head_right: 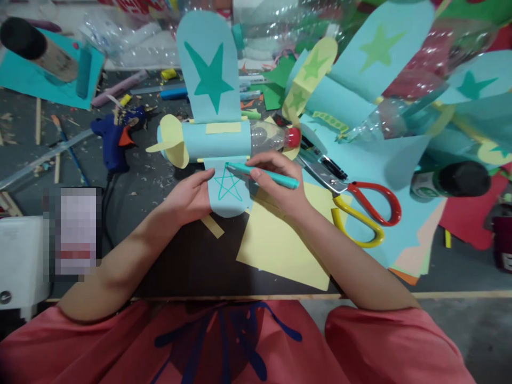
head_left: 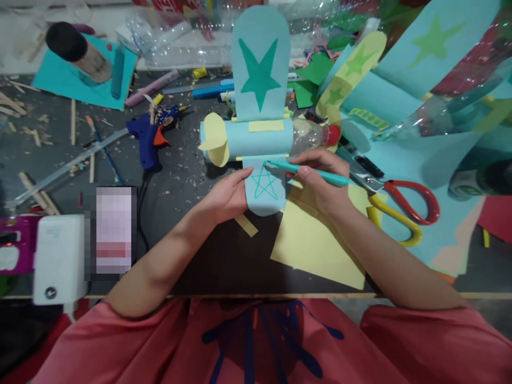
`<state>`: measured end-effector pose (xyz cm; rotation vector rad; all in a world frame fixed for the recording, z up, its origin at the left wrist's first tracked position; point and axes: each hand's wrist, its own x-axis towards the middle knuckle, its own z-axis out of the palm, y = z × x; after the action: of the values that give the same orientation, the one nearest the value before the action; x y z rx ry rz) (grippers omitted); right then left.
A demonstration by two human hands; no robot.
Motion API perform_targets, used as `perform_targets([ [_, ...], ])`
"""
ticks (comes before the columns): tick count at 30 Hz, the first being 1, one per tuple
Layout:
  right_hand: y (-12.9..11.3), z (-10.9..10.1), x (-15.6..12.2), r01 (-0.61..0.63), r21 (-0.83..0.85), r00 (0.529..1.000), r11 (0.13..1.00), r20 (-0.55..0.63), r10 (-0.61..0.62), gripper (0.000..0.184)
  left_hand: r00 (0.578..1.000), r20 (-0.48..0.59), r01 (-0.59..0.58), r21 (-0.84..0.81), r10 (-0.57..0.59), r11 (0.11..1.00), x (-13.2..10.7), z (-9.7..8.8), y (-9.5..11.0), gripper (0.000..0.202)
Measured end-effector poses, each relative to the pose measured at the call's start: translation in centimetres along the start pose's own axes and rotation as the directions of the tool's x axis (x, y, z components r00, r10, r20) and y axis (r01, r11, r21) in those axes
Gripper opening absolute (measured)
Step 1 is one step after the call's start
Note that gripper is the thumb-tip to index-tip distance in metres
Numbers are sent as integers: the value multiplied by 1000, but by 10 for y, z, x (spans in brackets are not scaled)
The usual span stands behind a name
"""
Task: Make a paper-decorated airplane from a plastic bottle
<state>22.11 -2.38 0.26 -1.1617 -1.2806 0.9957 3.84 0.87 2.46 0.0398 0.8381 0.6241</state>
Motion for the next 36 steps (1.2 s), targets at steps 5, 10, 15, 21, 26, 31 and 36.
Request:
perform_targets([
  [5,-2,0,-1,16,-51,1000,999,26,-15,23,1000,-9,0,28,0,1000,1,0,0,51],
  [10,0,2,-1,13,-59,1000,998,28,-12,26,1000,12,29,11,-29,1000,2,-2,0,51],
  [15,3,1,-1,2,-73,1000,997,29,0,19,999,12,44,-20,-44,999,1,-2,0,52],
  [21,0,2,-2,-2,-86,999,996,40,5,7,999,11,41,73,-42,996,1,-2,1,50],
  [26,-5,4,-3,15,-125,998,992,69,-6,5,999,6,43,110,-44,993,1,0,1,50],
  [31,-4,2,-4,43,-104,998,994,55,-37,6,998,-23,58,80,-56,995,1,1,1,49],
  [36,0,1,-4,9,-104,1000,995,2,-9,16,998,-20,56,84,-54,995,2,-2,1,48],
])
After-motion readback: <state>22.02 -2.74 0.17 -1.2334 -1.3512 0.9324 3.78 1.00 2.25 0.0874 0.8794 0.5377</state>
